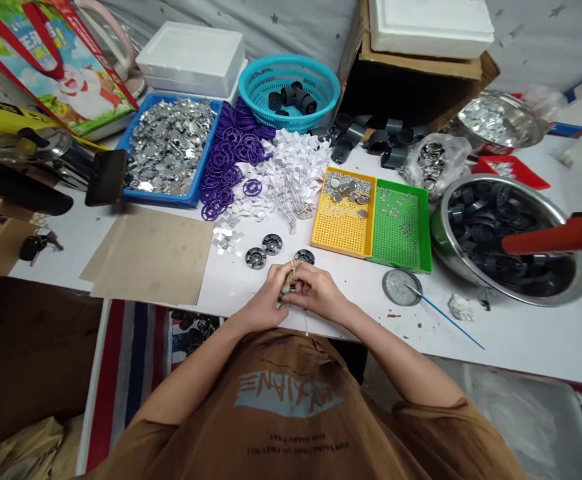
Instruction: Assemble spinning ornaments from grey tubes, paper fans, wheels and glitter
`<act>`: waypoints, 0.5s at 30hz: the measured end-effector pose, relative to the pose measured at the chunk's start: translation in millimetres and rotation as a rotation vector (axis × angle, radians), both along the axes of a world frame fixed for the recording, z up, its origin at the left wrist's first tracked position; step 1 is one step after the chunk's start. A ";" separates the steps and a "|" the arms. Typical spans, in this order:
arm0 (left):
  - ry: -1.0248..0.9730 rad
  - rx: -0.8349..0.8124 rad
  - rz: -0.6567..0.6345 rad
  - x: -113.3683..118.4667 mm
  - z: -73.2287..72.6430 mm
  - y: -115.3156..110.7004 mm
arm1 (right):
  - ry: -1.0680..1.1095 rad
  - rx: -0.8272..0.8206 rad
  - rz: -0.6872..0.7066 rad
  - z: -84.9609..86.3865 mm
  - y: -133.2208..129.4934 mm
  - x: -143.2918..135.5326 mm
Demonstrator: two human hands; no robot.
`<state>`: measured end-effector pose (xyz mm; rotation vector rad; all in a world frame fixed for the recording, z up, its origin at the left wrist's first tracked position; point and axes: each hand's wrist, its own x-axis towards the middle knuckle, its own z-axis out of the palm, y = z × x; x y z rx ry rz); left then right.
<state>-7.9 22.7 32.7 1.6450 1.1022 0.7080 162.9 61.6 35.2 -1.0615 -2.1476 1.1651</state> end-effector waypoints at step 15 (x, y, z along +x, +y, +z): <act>-0.172 0.122 0.753 -5.6 2.8 30.2 | 0.082 -0.030 -0.201 9.1 47.5 62.5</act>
